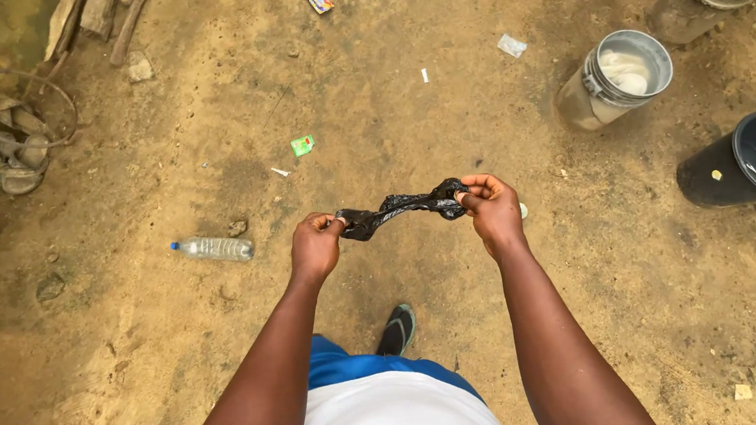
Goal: Walk around an outdoor yard inspecting and handling various items of trash and plastic bags.
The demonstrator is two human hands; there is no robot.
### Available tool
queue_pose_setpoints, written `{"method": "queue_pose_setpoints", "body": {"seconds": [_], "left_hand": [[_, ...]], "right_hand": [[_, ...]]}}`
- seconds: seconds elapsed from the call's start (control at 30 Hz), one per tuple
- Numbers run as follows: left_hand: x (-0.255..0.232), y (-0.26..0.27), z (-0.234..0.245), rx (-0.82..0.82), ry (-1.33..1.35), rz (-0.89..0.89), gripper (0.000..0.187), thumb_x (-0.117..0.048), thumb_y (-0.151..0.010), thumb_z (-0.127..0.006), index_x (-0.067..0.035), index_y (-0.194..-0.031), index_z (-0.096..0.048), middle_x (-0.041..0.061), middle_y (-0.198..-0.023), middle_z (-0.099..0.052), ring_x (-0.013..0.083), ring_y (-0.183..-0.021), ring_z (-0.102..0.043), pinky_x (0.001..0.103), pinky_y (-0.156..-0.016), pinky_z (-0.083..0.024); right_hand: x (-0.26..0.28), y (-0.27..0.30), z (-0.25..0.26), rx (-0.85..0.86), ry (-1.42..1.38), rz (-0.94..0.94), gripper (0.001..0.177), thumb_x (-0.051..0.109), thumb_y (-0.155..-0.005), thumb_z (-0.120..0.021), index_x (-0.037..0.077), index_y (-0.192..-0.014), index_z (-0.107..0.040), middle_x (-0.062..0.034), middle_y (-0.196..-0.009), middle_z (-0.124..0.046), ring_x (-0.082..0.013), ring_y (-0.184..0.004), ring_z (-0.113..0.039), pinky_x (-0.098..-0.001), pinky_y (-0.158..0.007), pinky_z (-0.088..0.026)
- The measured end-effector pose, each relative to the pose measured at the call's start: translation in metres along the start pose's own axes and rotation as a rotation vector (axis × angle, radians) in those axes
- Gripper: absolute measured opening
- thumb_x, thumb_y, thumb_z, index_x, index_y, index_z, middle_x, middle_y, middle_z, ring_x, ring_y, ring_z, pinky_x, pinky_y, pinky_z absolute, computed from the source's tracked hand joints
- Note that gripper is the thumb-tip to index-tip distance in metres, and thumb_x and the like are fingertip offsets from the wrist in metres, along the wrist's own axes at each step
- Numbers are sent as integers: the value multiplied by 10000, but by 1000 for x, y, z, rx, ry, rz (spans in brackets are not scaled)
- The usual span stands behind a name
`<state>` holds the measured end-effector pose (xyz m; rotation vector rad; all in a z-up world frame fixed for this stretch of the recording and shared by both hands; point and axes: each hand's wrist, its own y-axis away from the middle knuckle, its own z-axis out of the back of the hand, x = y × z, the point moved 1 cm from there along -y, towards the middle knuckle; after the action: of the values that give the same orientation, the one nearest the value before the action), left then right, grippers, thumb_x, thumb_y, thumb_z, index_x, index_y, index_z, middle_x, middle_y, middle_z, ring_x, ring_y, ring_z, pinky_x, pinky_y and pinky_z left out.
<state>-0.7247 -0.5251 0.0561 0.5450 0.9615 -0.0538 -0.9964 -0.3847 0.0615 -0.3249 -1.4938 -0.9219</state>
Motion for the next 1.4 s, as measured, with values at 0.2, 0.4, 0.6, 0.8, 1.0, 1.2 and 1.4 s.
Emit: {"method": "queue_pose_setpoints", "body": {"seconds": [0.2,0.4,0.6,0.8,1.0,1.2,1.4], "left_hand": [[-7,-46,-37,62,80,-168,261,-198,-969,-603,-31,-945,-803,75,-1085,-687,227,-901,-662,365,-843,-488],[-27,-93,-63,89,193,-167,277,-211,-1038,-534,-22,-974,-727,69,-845,-716,161,-769,-609,343,-756,-484],[-65,-156,-78,120,380,-173,253,-164,-1048,-487,-34,-1006,-700,35,-832,-700,120,-750,-592,315,-721,-480],[-101,-235,-84,129,392,-281,229,-171,-1032,-531,-17,-980,-693,9,-844,-723,88,-793,-635,278,-757,-502],[-149,-288,-68,155,300,-165,273,-257,-982,-699,7,-916,-717,30,-761,-666,121,-689,-519,325,-660,-430],[-174,-332,-65,143,222,-178,319,-291,-1000,-678,4,-896,-744,45,-789,-670,123,-732,-554,309,-727,-457],[-175,-371,-75,102,302,-255,303,-255,-1015,-647,6,-911,-761,56,-903,-723,136,-838,-660,301,-806,-498]], "right_hand": [[-4,-29,30,-61,-31,-19,249,-60,-939,-660,14,-1176,-675,-41,-936,-701,-93,-801,-631,-256,-690,-501],[-11,-65,46,-90,-105,-23,250,-84,-928,-655,-4,-1165,-661,-55,-932,-704,-104,-800,-629,-250,-677,-486],[39,-116,37,-126,-58,-19,262,-64,-922,-655,12,-1173,-664,-40,-944,-712,-101,-811,-649,-253,-697,-515],[95,-187,13,-127,-24,29,241,-53,-940,-672,7,-1174,-663,-47,-947,-727,-111,-803,-627,-278,-710,-489],[132,-226,-21,-152,-95,-30,268,-74,-943,-590,1,-1195,-642,-50,-941,-735,-103,-843,-704,-268,-790,-594],[151,-249,-32,-151,-79,-125,307,-66,-964,-581,14,-1254,-642,-53,-960,-702,-123,-789,-641,-320,-644,-489],[168,-278,-45,-41,-99,-170,335,-26,-952,-621,7,-1285,-627,-87,-927,-735,-146,-819,-711,-293,-706,-581]]}}
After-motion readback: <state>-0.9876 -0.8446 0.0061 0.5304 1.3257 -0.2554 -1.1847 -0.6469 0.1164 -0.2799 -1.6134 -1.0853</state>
